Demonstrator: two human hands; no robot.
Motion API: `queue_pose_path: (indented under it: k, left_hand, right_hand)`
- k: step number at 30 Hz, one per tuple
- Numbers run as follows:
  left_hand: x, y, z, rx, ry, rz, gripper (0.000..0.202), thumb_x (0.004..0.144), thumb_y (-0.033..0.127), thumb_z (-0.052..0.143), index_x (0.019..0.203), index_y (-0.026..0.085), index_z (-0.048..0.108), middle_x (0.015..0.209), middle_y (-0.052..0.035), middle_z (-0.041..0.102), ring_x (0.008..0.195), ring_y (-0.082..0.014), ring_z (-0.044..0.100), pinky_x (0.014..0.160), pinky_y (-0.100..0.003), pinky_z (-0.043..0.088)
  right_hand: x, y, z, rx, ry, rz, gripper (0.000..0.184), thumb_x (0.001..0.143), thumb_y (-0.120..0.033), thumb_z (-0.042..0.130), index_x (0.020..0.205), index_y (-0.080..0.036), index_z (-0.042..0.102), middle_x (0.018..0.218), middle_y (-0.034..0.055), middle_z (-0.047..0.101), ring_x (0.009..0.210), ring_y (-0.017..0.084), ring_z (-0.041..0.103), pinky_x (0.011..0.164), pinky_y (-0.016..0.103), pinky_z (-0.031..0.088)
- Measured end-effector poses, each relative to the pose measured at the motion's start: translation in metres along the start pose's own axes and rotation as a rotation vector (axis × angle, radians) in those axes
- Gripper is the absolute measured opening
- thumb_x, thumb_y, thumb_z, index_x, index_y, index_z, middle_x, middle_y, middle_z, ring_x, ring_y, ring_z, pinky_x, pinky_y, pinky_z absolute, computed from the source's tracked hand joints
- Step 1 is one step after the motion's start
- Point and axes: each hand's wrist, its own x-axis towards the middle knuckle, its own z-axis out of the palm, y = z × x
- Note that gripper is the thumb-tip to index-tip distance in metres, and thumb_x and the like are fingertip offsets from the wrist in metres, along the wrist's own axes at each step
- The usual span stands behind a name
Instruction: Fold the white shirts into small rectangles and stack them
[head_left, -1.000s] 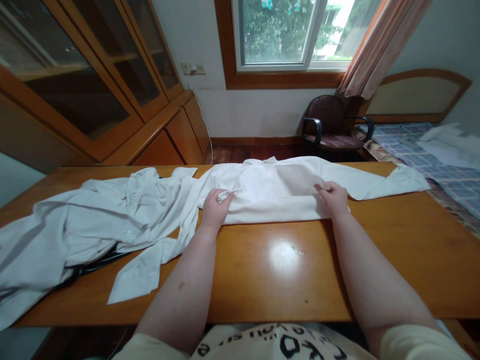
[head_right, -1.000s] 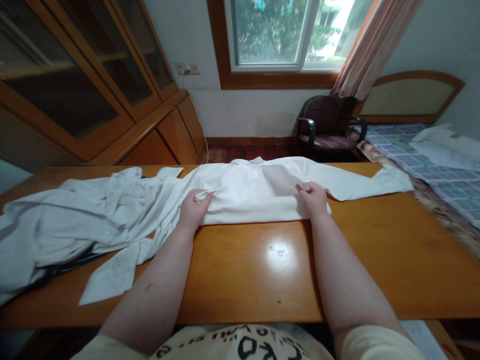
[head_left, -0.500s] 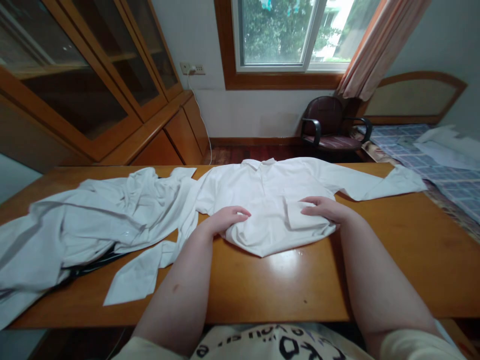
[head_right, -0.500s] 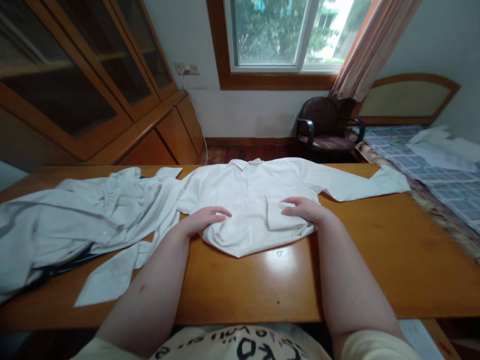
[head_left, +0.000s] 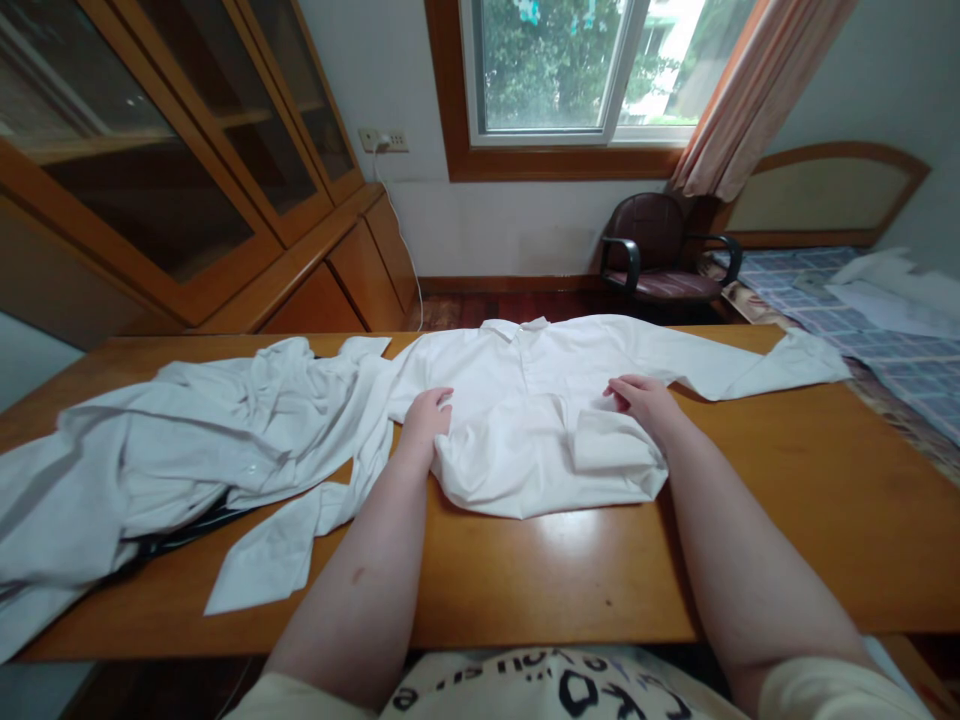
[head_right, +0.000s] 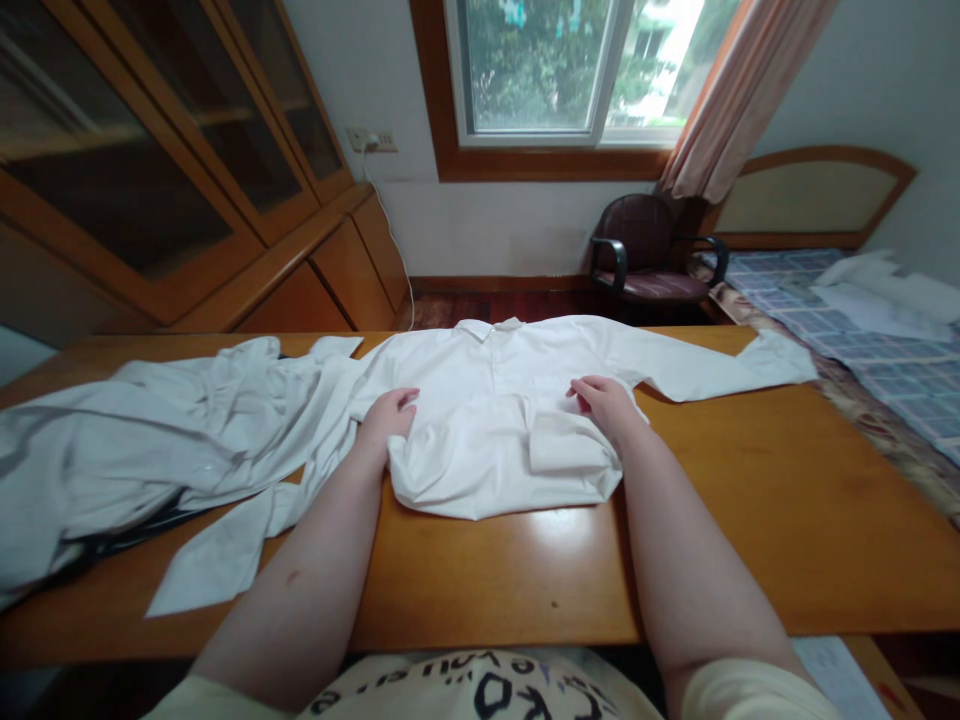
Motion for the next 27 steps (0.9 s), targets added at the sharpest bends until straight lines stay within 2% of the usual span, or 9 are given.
queue_pose_path:
  k: [2, 3, 6, 8, 10, 13, 20, 24, 27]
  left_hand:
    - [-0.005, 0.005, 0.001, 0.24, -0.048, 0.083, 0.045, 0.078, 0.024, 0.057, 0.122, 0.013, 0.061, 0.134, -0.0144, 0.056, 0.127, -0.0256, 0.048, 0.108, -0.035, 0.033]
    - [-0.008, 0.008, 0.001, 0.329, -0.082, 0.1, 0.051, 0.079, 0.03, 0.057, 0.127, 0.012, 0.057, 0.14, -0.0158, 0.05, 0.131, -0.0268, 0.043, 0.11, -0.036, 0.031]
    - [-0.015, 0.015, 0.004, 0.501, -0.216, 0.079, 0.076, 0.081, 0.048, 0.054, 0.146, 0.013, 0.035, 0.154, -0.0158, 0.027, 0.142, -0.0298, 0.025, 0.113, -0.042, 0.025]
    - [-0.016, 0.018, 0.005, 0.573, -0.292, 0.071, 0.09, 0.078, 0.056, 0.055, 0.151, 0.015, 0.021, 0.158, -0.0142, 0.013, 0.145, -0.0307, 0.013, 0.114, -0.044, 0.02]
    - [-0.016, 0.018, 0.007, 0.616, -0.322, 0.082, 0.097, 0.076, 0.06, 0.055, 0.152, 0.016, 0.014, 0.159, -0.0133, 0.006, 0.145, -0.0301, 0.008, 0.116, -0.043, 0.015]
    - [-0.014, 0.014, 0.008, 0.636, -0.304, 0.111, 0.096, 0.077, 0.063, 0.051, 0.152, 0.017, 0.014, 0.159, -0.0122, 0.006, 0.146, -0.0286, 0.008, 0.116, -0.041, 0.014]
    - [0.001, 0.004, 0.007, 0.59, -0.212, 0.19, 0.086, 0.08, 0.064, 0.047, 0.15, 0.021, 0.024, 0.158, -0.0111, 0.017, 0.145, -0.0268, 0.016, 0.114, -0.041, 0.019]
    - [0.017, 0.0, 0.003, 0.483, -0.142, 0.206, 0.054, 0.094, 0.046, 0.028, 0.142, 0.026, 0.043, 0.153, -0.0039, 0.033, 0.141, -0.0184, 0.027, 0.112, -0.036, 0.025]
    - [0.026, -0.001, 0.001, 0.455, -0.111, 0.218, 0.048, 0.096, 0.036, 0.024, 0.138, 0.029, 0.047, 0.15, 0.0001, 0.038, 0.14, -0.0152, 0.03, 0.11, -0.033, 0.028]
  right_hand:
    - [0.01, 0.006, 0.004, -0.203, 0.147, -0.103, 0.038, 0.076, -0.048, 0.058, 0.097, -0.018, 0.067, 0.089, 0.0062, 0.069, 0.083, 0.022, 0.063, 0.077, 0.033, 0.049]
    - [0.014, 0.009, 0.006, -0.307, 0.16, -0.141, 0.04, 0.075, -0.044, 0.061, 0.105, -0.018, 0.066, 0.099, 0.0074, 0.069, 0.091, 0.022, 0.063, 0.084, 0.034, 0.048]
    - [0.019, 0.016, 0.011, -0.586, 0.065, -0.219, 0.054, 0.078, -0.044, 0.06, 0.124, -0.017, 0.059, 0.13, 0.0113, 0.058, 0.119, 0.026, 0.052, 0.103, 0.036, 0.038]
    - [0.019, 0.017, 0.017, -0.754, 0.016, -0.207, 0.064, 0.082, -0.05, 0.054, 0.137, -0.017, 0.048, 0.147, 0.0114, 0.041, 0.135, 0.028, 0.036, 0.111, 0.041, 0.027]
    - [0.018, 0.017, 0.023, -0.872, -0.007, -0.155, 0.071, 0.087, -0.055, 0.045, 0.146, -0.019, 0.034, 0.155, 0.0094, 0.025, 0.142, 0.028, 0.022, 0.114, 0.048, 0.019]
    - [0.017, 0.015, 0.03, -0.945, -0.009, -0.117, 0.073, 0.089, -0.06, 0.036, 0.15, -0.021, 0.025, 0.158, 0.0078, 0.018, 0.144, 0.028, 0.016, 0.114, 0.052, 0.014]
    - [0.021, 0.017, 0.031, -0.95, 0.039, -0.146, 0.078, 0.086, -0.066, 0.037, 0.149, -0.021, 0.027, 0.157, 0.009, 0.02, 0.143, 0.029, 0.016, 0.113, 0.055, 0.014]
    - [0.025, 0.017, 0.03, -0.903, 0.064, -0.167, 0.077, 0.085, -0.065, 0.041, 0.147, -0.02, 0.032, 0.156, 0.0092, 0.025, 0.142, 0.028, 0.02, 0.113, 0.052, 0.016]
    - [0.029, 0.013, 0.032, -0.892, 0.081, -0.159, 0.076, 0.086, -0.064, 0.039, 0.147, -0.02, 0.032, 0.156, 0.009, 0.025, 0.142, 0.028, 0.02, 0.113, 0.052, 0.015]
